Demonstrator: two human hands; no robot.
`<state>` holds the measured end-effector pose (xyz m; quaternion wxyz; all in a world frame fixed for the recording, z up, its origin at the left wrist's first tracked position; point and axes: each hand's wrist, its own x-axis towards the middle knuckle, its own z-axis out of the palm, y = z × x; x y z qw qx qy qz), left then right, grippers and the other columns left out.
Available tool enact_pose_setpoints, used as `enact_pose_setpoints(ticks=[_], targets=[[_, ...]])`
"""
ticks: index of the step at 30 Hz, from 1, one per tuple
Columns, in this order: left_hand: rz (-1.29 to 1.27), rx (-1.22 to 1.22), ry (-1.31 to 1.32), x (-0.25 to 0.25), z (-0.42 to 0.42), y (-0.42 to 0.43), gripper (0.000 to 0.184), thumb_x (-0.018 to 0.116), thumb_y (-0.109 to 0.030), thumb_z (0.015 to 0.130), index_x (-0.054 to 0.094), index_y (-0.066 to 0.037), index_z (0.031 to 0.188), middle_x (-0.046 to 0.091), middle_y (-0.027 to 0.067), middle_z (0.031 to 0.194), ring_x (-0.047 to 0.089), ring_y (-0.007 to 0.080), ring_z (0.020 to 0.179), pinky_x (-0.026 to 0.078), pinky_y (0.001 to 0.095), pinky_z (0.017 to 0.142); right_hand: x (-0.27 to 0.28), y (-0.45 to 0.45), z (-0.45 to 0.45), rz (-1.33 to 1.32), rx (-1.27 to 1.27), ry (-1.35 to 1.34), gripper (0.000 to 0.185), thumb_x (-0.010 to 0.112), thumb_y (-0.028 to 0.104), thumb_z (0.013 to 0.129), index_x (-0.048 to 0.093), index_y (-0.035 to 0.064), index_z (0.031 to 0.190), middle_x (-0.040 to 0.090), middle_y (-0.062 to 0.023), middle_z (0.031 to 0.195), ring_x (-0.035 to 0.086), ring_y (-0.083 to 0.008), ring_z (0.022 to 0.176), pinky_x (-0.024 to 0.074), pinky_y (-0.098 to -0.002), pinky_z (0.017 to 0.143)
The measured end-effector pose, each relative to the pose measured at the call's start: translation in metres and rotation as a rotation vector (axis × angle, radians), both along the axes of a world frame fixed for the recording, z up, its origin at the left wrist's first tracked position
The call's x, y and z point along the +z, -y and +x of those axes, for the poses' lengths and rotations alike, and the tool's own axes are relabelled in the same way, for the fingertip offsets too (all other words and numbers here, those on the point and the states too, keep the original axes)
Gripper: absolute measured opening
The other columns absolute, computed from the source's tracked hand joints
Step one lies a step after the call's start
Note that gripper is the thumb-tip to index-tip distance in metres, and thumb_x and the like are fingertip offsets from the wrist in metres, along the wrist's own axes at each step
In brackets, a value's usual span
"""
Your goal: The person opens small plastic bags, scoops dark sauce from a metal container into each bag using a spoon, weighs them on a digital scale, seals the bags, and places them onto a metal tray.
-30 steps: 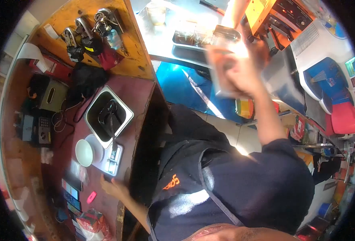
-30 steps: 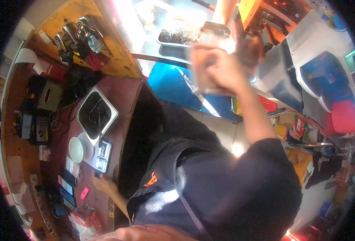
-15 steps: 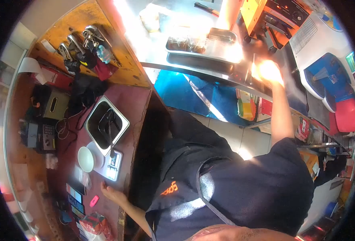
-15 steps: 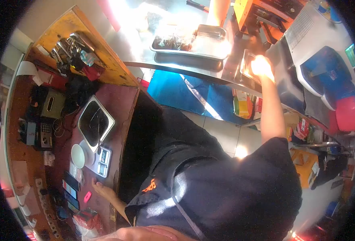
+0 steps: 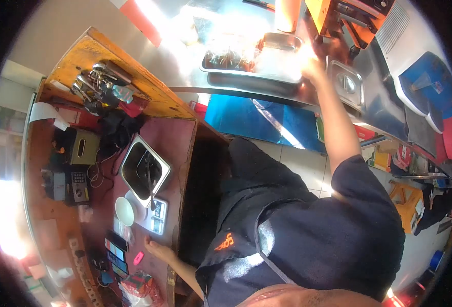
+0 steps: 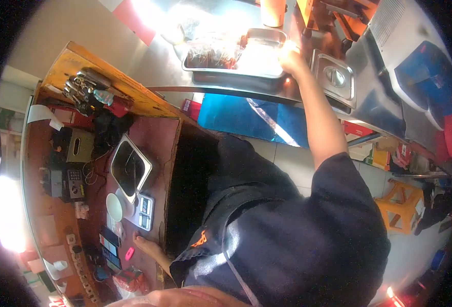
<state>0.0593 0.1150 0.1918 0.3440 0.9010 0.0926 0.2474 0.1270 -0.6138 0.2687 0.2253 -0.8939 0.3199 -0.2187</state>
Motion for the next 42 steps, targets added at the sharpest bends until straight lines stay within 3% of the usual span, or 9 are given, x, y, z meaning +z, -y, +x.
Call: enact_pose_setpoints(ticks=[16,18,21,22,25,32,35,39,42], targets=[[-0.105,0.043,-0.024,0.007,-0.010,-0.019,0.049,0.043,-0.033,0.102,0.041,0.005,0.133,0.051,0.0205,0.125,0.049,0.0304,0.118,0.037,0.0413,0.103,-0.005,-0.048,0.019,0.395,-0.032,0.151,0.041,0.061,0.022,0.089,0.052,-0.0007,0.122,0.066,-0.0192,0.100,0.065,-0.0286,0.093,0.0501,-0.0380,0.082],[-0.010,0.103,0.007,0.016,-0.023,-0.011,0.048,0.046,-0.033,0.101,0.043,0.003,0.132,0.051,0.0186,0.125,0.049,0.0296,0.118,0.037,0.0399,0.104,-0.005,-0.047,-0.003,-0.213,0.059,0.389,0.043,0.060,0.025,0.093,0.047,0.0000,0.126,0.061,-0.0102,0.094,0.060,-0.0255,0.085,0.0483,-0.0371,0.083],[-0.018,0.105,0.117,0.033,-0.048,0.015,0.046,0.054,-0.028,0.096,0.047,0.002,0.130,0.053,0.0160,0.124,0.049,0.0270,0.119,0.036,0.0398,0.104,0.010,-0.102,-0.020,0.472,0.345,1.104,0.041,0.065,0.017,0.090,0.049,-0.0005,0.124,0.057,-0.0068,0.103,0.057,-0.0119,0.085,0.0506,-0.0234,0.072],[-0.034,0.148,0.106,0.035,-0.060,0.022,0.043,0.058,-0.022,0.094,0.047,0.001,0.129,0.053,0.0139,0.124,0.050,0.0250,0.116,0.036,0.0380,0.103,0.005,-0.129,-0.017,0.279,0.427,1.153,0.036,0.063,0.015,0.091,0.050,-0.0008,0.120,0.056,-0.0058,0.098,0.055,-0.0125,0.081,0.0502,-0.0259,0.071],[-0.125,0.165,0.160,0.044,-0.077,0.044,0.045,0.065,-0.015,0.089,0.047,-0.001,0.128,0.055,0.0103,0.121,0.051,0.0214,0.113,0.037,0.0361,0.100,-0.044,-0.172,-0.026,0.344,0.918,0.890,0.028,0.060,0.008,0.088,0.051,0.0002,0.114,0.054,-0.0084,0.099,0.052,-0.0135,0.086,0.0472,-0.0281,0.078],[-0.050,0.144,0.174,0.042,-0.053,0.056,0.049,0.070,-0.012,0.084,0.048,-0.004,0.126,0.057,0.0098,0.117,0.054,0.0198,0.109,0.042,0.0337,0.092,-0.075,-0.294,-0.013,0.868,1.064,0.481,0.027,0.058,0.005,0.091,0.052,0.0001,0.116,0.053,-0.0084,0.105,0.052,-0.0127,0.092,0.0459,-0.0260,0.081],[-0.068,0.160,0.207,0.042,-0.030,0.045,0.042,0.070,-0.013,0.084,0.052,-0.003,0.120,0.058,0.0088,0.115,0.055,0.0183,0.106,0.042,0.0325,0.088,-0.073,-0.317,0.017,1.413,1.116,-0.161,0.033,0.055,0.015,0.095,0.050,0.0013,0.124,0.055,-0.0142,0.121,0.059,-0.0191,0.102,0.0500,-0.0297,0.082],[-0.001,0.306,0.260,0.043,0.018,-0.008,0.036,0.073,-0.013,0.078,0.060,-0.004,0.110,0.060,0.0105,0.109,0.057,0.0242,0.100,0.042,0.0376,0.085,-0.034,-0.371,0.029,2.181,1.013,-0.055,0.043,0.054,0.021,0.091,0.045,0.0086,0.131,0.055,-0.0147,0.126,0.055,-0.0318,0.117,0.0490,-0.0428,0.091],[0.504,0.303,0.190,0.063,0.054,-0.062,0.036,0.074,-0.015,0.074,0.064,-0.007,0.107,0.060,0.0095,0.106,0.057,0.0275,0.097,0.044,0.0405,0.083,-0.014,-0.390,0.034,2.145,0.824,0.039,0.043,0.053,0.018,0.090,0.045,0.0113,0.132,0.055,-0.0126,0.127,0.054,-0.0310,0.118,0.0468,-0.0448,0.095]])
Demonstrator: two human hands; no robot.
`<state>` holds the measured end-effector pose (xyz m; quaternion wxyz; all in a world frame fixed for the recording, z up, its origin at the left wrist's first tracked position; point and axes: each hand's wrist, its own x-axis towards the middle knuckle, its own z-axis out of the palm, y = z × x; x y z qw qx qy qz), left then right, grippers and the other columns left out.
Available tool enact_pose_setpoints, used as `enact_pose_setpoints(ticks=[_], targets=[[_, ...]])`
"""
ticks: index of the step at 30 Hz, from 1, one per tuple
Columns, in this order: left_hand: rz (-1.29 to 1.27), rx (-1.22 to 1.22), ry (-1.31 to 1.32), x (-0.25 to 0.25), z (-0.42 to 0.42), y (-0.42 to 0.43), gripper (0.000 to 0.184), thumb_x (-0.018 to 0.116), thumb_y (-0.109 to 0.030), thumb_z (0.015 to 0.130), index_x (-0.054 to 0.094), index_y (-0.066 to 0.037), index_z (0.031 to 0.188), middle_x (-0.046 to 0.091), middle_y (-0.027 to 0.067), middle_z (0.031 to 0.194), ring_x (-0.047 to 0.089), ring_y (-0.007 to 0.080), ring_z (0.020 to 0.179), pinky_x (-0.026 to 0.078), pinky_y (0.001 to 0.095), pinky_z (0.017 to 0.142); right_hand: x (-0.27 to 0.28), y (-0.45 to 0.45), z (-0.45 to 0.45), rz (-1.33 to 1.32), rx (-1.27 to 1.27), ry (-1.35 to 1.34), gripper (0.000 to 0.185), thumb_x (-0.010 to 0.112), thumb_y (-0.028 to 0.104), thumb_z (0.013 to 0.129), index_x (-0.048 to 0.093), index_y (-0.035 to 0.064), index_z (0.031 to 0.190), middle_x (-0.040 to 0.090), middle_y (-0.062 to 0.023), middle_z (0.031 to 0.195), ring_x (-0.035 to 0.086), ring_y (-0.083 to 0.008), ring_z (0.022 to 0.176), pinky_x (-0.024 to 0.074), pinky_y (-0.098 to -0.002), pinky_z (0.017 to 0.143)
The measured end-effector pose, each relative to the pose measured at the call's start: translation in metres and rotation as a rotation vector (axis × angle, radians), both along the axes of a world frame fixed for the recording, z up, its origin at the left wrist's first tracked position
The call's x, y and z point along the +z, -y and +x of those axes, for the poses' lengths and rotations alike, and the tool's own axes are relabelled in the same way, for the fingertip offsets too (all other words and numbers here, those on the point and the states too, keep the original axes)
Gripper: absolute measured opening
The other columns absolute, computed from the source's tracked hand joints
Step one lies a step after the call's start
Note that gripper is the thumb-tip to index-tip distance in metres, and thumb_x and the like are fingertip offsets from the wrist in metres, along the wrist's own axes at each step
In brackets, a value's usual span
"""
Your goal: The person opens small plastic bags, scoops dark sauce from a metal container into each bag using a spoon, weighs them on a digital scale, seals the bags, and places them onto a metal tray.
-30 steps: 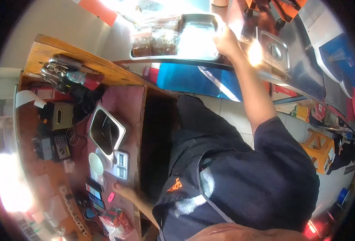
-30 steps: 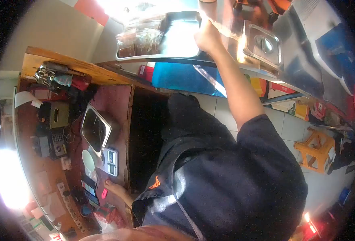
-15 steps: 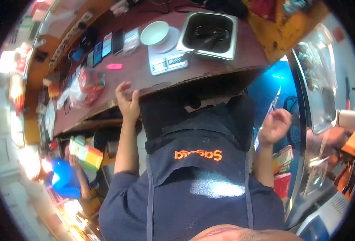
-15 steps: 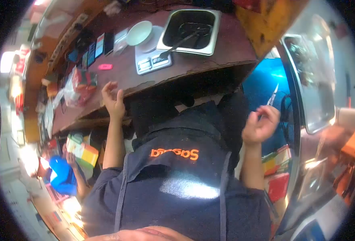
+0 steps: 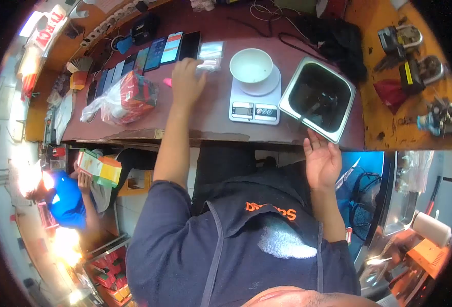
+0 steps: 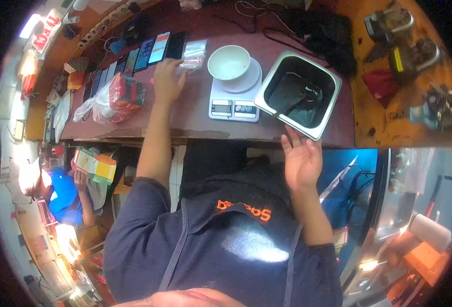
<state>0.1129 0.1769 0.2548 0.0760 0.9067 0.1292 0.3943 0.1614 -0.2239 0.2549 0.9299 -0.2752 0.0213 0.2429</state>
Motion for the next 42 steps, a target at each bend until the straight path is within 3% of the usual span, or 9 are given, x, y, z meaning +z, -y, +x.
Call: enact_pose_setpoints(ticks=[6,12,16,18,21,26,31,35,42], targets=[[-0.007,-0.116,-0.470,-0.015,0.030,-0.051,0.029,0.071,-0.017,0.074,0.070,-0.009,0.102,0.065,0.0096,0.094,0.061,0.0296,0.092,0.048,0.0428,0.082,-0.004,0.025,0.035,-0.064,-0.192,0.109,0.035,0.051,0.011,0.088,0.047,0.0099,0.123,0.057,-0.0129,0.122,0.055,-0.0271,0.110,0.0449,-0.0459,0.099],[-0.391,-0.093,-0.035,0.022,0.007,-0.010,0.018,0.068,-0.013,0.079,0.067,-0.003,0.094,0.066,0.0137,0.074,0.065,0.0264,0.065,0.052,0.0344,0.063,-0.002,0.029,0.018,-0.138,-0.361,-0.163,0.025,0.049,0.015,0.092,0.049,0.0069,0.115,0.058,-0.0096,0.107,0.055,-0.0236,0.103,0.0443,-0.0415,0.094],[-0.775,-0.133,0.133,0.030,-0.022,0.012,0.016,0.065,-0.006,0.084,0.056,0.002,0.093,0.065,0.0113,0.074,0.062,0.0141,0.062,0.048,0.0275,0.059,-0.023,0.006,-0.020,-0.468,-0.084,0.296,0.015,0.053,0.005,0.090,0.052,0.0047,0.105,0.056,-0.0078,0.093,0.054,-0.0174,0.084,0.0464,-0.0321,0.080],[-0.664,-0.101,0.052,0.042,-0.034,0.037,0.019,0.065,-0.007,0.085,0.051,0.003,0.093,0.063,0.0101,0.069,0.061,0.0121,0.061,0.046,0.0260,0.056,0.012,-0.030,-0.027,-0.558,0.043,0.818,0.012,0.055,-0.007,0.086,0.057,0.0025,0.093,0.054,-0.0066,0.088,0.053,-0.0142,0.079,0.0458,-0.0271,0.072],[-0.411,-0.011,-0.060,0.052,-0.044,0.078,0.015,0.064,-0.007,0.088,0.052,0.002,0.090,0.061,0.0079,0.066,0.060,0.0099,0.061,0.044,0.0243,0.052,0.059,-0.091,-0.013,-0.664,0.090,1.321,0.011,0.064,0.000,0.085,0.065,-0.0004,0.096,0.060,-0.0170,0.102,0.061,-0.0285,0.088,0.0489,-0.0342,0.081],[-0.802,-0.090,-0.033,0.054,-0.060,0.121,0.019,0.061,-0.006,0.091,0.044,-0.002,0.095,0.062,0.0096,0.067,0.062,0.0106,0.064,0.046,0.0244,0.055,0.048,-0.156,-0.023,-1.150,0.197,1.307,0.019,0.064,0.008,0.085,0.068,0.0026,0.103,0.064,-0.0199,0.103,0.062,-0.0340,0.083,0.0495,-0.0360,0.079],[-1.168,-0.261,0.124,0.022,-0.090,0.137,0.044,0.075,-0.016,0.083,0.037,-0.002,0.101,0.063,0.0140,0.090,0.061,0.0146,0.078,0.051,0.0281,0.067,0.049,-0.168,-0.011,-1.012,0.258,1.309,0.015,0.060,0.006,0.082,0.066,0.0003,0.094,0.064,-0.0211,0.087,0.062,-0.0376,0.077,0.0494,-0.0403,0.070],[-0.320,-0.351,0.319,0.009,-0.090,0.111,0.098,0.087,-0.054,0.058,0.034,-0.007,0.126,0.049,0.0209,0.125,0.049,0.0350,0.115,0.036,0.0478,0.100,0.070,-0.171,-0.005,-0.710,0.289,1.455,0.012,0.058,0.002,0.077,0.063,-0.0036,0.087,0.062,-0.0204,0.084,0.060,-0.0402,0.078,0.0480,-0.0427,0.067],[0.089,-0.055,0.336,0.031,-0.081,0.094,0.064,0.077,-0.040,0.074,0.043,-0.010,0.120,0.057,0.0116,0.103,0.058,0.0287,0.101,0.032,0.0507,0.100,0.110,-0.157,-0.011,-0.424,0.310,1.545,0.035,0.060,-0.005,0.073,0.069,0.0056,0.104,0.068,-0.0173,0.104,0.066,-0.0339,0.094,0.0536,-0.0346,0.080]])
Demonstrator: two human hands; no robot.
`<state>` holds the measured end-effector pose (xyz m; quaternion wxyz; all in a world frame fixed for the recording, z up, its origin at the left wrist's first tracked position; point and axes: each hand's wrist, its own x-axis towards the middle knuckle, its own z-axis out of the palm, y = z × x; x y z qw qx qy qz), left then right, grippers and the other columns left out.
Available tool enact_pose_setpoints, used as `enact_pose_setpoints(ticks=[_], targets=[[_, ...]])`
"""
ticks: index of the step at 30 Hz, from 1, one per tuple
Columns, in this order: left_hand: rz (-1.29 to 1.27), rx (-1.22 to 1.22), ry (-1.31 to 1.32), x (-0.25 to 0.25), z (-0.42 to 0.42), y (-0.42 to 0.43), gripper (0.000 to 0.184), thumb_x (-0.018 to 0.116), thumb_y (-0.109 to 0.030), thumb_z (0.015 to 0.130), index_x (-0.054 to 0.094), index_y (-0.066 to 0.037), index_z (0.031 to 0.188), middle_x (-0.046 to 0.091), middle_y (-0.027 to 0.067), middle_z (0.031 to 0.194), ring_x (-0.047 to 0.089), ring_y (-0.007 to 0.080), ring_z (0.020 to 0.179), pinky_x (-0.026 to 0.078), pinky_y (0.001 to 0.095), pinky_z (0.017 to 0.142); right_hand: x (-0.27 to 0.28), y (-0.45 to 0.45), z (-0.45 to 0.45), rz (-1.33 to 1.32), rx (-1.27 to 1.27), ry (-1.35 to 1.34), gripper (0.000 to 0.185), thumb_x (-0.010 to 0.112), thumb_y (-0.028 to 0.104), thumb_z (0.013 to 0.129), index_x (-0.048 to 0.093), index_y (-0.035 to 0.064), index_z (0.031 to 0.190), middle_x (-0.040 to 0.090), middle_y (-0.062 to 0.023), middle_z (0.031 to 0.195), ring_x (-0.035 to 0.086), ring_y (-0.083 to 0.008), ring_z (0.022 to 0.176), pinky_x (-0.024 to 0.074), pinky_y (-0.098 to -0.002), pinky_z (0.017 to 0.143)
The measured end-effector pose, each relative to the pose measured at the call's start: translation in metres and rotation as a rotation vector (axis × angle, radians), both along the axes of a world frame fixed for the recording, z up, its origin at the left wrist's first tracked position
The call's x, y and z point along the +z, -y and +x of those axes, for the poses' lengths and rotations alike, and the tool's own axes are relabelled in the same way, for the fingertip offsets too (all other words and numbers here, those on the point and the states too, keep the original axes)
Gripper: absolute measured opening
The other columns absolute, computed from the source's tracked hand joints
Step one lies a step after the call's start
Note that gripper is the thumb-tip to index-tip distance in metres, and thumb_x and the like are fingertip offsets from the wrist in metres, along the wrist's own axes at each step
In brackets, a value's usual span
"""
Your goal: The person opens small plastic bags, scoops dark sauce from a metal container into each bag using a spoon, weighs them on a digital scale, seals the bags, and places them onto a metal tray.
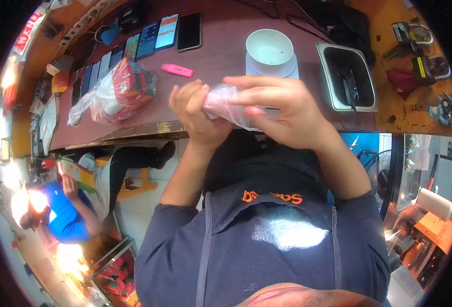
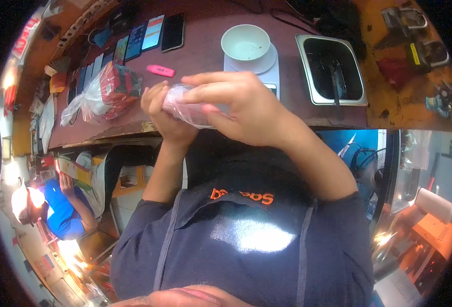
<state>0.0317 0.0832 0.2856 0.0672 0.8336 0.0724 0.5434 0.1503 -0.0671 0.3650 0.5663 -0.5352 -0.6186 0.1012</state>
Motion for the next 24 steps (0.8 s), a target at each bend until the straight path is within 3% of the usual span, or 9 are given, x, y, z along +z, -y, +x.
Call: enact_pose_setpoints(ticks=[4,6,10,13,15,21,24], targets=[[0.077,0.019,0.104,0.008,0.000,-0.008,0.051,0.075,-0.033,0.077,0.047,-0.012,0.112,0.057,0.0082,0.097,0.058,0.0252,0.092,0.034,0.0472,0.097,0.009,0.009,-0.002,-0.032,-0.217,0.208,0.025,0.060,-0.010,0.075,0.071,0.0030,0.093,0.067,-0.0193,0.109,0.069,-0.0274,0.091,0.0557,-0.0324,0.075],[0.172,0.025,0.137,0.010,0.000,-0.009,0.049,0.076,-0.029,0.078,0.046,-0.014,0.113,0.053,0.0052,0.092,0.054,0.0231,0.085,0.036,0.0453,0.090,0.004,0.010,-0.006,-0.004,-0.305,0.200,0.025,0.064,-0.009,0.071,0.071,0.0048,0.090,0.065,-0.0148,0.112,0.068,-0.0263,0.086,0.0560,-0.0317,0.071],[0.216,0.048,0.197,0.011,0.004,-0.010,0.050,0.078,-0.029,0.077,0.045,-0.016,0.113,0.050,0.0028,0.088,0.050,0.0216,0.080,0.036,0.0427,0.084,0.003,0.007,-0.003,0.048,-0.219,0.270,0.023,0.065,-0.007,0.071,0.071,0.0047,0.090,0.061,-0.0144,0.119,0.066,-0.0265,0.090,0.0558,-0.0334,0.074],[0.231,0.016,0.198,0.005,0.002,-0.012,0.049,0.078,-0.030,0.078,0.044,-0.018,0.112,0.048,0.0015,0.086,0.048,0.0211,0.079,0.036,0.0411,0.079,0.007,0.004,-0.007,-0.064,-0.227,0.259,0.020,0.072,-0.001,0.072,0.070,0.0037,0.091,0.054,-0.0179,0.132,0.064,-0.0278,0.103,0.0537,-0.0344,0.079],[0.274,0.037,0.178,0.001,0.001,-0.014,0.047,0.078,-0.027,0.079,0.044,-0.020,0.111,0.047,0.0013,0.086,0.047,0.0211,0.080,0.036,0.0404,0.079,0.007,0.003,-0.006,-0.066,-0.044,0.215,0.021,0.074,0.003,0.071,0.069,0.0023,0.091,0.053,-0.0174,0.134,0.061,-0.0281,0.108,0.0519,-0.0371,0.085],[0.288,-0.031,0.110,-0.004,-0.006,-0.016,0.038,0.070,-0.028,0.082,0.045,-0.019,0.109,0.048,0.0019,0.089,0.047,0.0214,0.081,0.037,0.0420,0.079,-0.006,-0.012,-0.011,-0.140,-0.158,0.260,0.021,0.074,0.007,0.071,0.067,-0.0017,0.089,0.055,-0.0164,0.131,0.062,-0.0289,0.103,0.0510,-0.0379,0.088],[0.258,-0.029,0.142,-0.011,-0.006,-0.013,0.036,0.068,-0.031,0.083,0.045,-0.018,0.108,0.049,0.0019,0.090,0.048,0.0215,0.080,0.037,0.0421,0.078,-0.011,-0.017,-0.010,-0.140,-0.078,0.184,0.020,0.073,0.009,0.072,0.067,0.0017,0.089,0.055,-0.0153,0.129,0.061,-0.0305,0.102,0.0517,-0.0384,0.085]])
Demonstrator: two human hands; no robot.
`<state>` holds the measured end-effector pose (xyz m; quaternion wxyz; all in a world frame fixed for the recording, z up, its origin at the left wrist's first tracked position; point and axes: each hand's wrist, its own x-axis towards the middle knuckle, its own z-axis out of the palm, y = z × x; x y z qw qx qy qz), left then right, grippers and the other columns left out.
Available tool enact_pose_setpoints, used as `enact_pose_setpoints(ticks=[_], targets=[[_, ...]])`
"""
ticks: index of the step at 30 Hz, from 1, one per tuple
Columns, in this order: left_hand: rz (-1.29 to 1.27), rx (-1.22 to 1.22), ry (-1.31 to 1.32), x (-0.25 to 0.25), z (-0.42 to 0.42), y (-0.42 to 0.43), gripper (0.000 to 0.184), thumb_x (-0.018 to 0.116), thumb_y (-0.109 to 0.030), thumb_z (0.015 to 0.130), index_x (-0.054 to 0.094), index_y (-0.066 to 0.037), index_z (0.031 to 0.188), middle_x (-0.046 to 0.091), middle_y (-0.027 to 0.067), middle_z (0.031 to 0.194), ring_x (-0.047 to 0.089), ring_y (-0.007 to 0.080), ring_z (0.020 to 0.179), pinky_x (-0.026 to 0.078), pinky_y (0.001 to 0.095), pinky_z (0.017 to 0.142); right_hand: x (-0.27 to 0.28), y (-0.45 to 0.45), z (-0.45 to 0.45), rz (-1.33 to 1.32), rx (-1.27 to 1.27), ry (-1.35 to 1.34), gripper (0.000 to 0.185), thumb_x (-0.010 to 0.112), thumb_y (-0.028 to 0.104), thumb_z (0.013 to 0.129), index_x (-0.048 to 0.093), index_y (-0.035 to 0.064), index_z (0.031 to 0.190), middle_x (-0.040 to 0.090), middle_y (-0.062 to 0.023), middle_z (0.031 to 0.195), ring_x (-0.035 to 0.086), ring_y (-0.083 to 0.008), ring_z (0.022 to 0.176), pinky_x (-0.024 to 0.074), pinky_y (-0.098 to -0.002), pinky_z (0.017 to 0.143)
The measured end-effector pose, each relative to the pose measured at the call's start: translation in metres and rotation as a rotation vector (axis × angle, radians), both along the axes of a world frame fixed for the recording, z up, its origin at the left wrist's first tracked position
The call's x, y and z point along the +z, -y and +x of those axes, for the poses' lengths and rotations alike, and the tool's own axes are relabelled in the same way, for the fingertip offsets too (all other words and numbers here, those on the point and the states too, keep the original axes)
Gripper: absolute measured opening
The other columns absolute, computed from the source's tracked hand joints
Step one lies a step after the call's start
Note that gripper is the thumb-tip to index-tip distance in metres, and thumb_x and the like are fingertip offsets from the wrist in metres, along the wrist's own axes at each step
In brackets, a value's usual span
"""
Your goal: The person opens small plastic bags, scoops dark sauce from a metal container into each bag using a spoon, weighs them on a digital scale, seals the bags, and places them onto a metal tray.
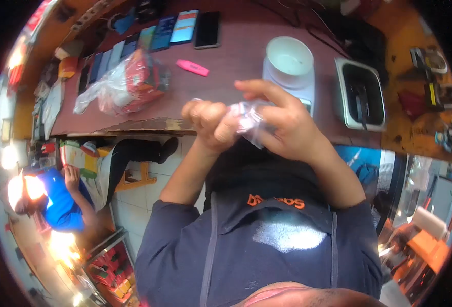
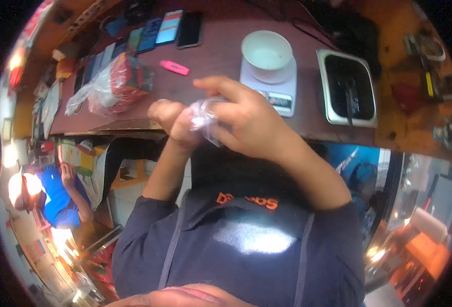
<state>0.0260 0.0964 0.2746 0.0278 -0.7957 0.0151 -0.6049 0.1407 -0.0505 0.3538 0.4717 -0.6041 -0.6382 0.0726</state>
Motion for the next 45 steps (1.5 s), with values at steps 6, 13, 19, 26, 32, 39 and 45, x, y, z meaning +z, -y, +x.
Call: enact_pose_setpoints(ticks=[6,13,19,26,32,39,45], targets=[[-0.082,0.035,-0.068,-0.002,-0.007,-0.005,0.036,0.065,-0.029,0.084,0.047,-0.018,0.113,0.051,0.0022,0.091,0.051,0.0215,0.081,0.037,0.0417,0.078,-0.006,-0.002,0.003,0.036,-0.033,-0.100,0.019,0.073,0.005,0.074,0.069,0.0012,0.092,0.059,-0.0165,0.121,0.063,-0.0281,0.097,0.0516,-0.0351,0.084],[-0.168,0.001,-0.061,-0.012,-0.012,-0.012,0.048,0.073,-0.028,0.075,0.047,-0.017,0.113,0.052,0.0027,0.091,0.052,0.0220,0.080,0.036,0.0410,0.079,-0.008,-0.013,0.007,-0.036,-0.067,-0.101,0.020,0.073,0.001,0.071,0.069,0.0010,0.091,0.060,-0.0142,0.112,0.062,-0.0250,0.091,0.0512,-0.0328,0.079],[-0.146,-0.058,-0.111,-0.009,-0.016,-0.016,0.050,0.075,-0.033,0.077,0.046,-0.014,0.112,0.052,0.0041,0.091,0.052,0.0221,0.080,0.036,0.0406,0.076,-0.007,-0.019,0.000,0.051,-0.104,-0.069,0.012,0.070,-0.001,0.071,0.065,0.0011,0.081,0.060,-0.0127,0.108,0.063,-0.0265,0.088,0.0511,-0.0333,0.075],[-0.132,-0.037,-0.129,-0.008,-0.014,-0.019,0.057,0.074,-0.039,0.079,0.043,-0.015,0.120,0.051,0.0025,0.092,0.050,0.0212,0.082,0.035,0.0393,0.075,-0.017,-0.022,0.008,0.074,0.012,0.049,0.012,0.070,0.003,0.070,0.066,0.0032,0.081,0.059,-0.0121,0.118,0.060,-0.0284,0.099,0.0493,-0.0376,0.083],[-0.111,-0.001,-0.149,-0.008,-0.017,-0.018,0.047,0.071,-0.035,0.083,0.045,-0.018,0.118,0.051,0.0013,0.094,0.050,0.0205,0.083,0.035,0.0391,0.077,-0.015,-0.021,0.002,-0.049,0.071,-0.045,0.021,0.075,0.018,0.071,0.070,0.0053,0.087,0.054,-0.0127,0.128,0.055,-0.0304,0.111,0.0451,-0.0418,0.092],[-0.119,0.054,-0.218,-0.009,-0.019,-0.015,0.039,0.068,-0.027,0.082,0.050,-0.019,0.115,0.053,0.0011,0.093,0.049,0.0208,0.083,0.034,0.0392,0.077,-0.022,-0.026,-0.002,-0.113,0.027,-0.004,0.025,0.077,0.022,0.068,0.069,0.0042,0.084,0.057,-0.0130,0.126,0.057,-0.0312,0.109,0.0452,-0.0419,0.092],[-0.122,0.047,-0.219,-0.007,-0.019,-0.008,0.040,0.066,-0.025,0.082,0.051,-0.016,0.118,0.053,0.0018,0.093,0.050,0.0206,0.081,0.034,0.0393,0.077,-0.034,-0.035,-0.007,-0.033,-0.041,-0.067,0.023,0.072,0.013,0.067,0.067,0.0011,0.086,0.061,-0.0132,0.117,0.061,-0.0299,0.100,0.0501,-0.0378,0.085]])
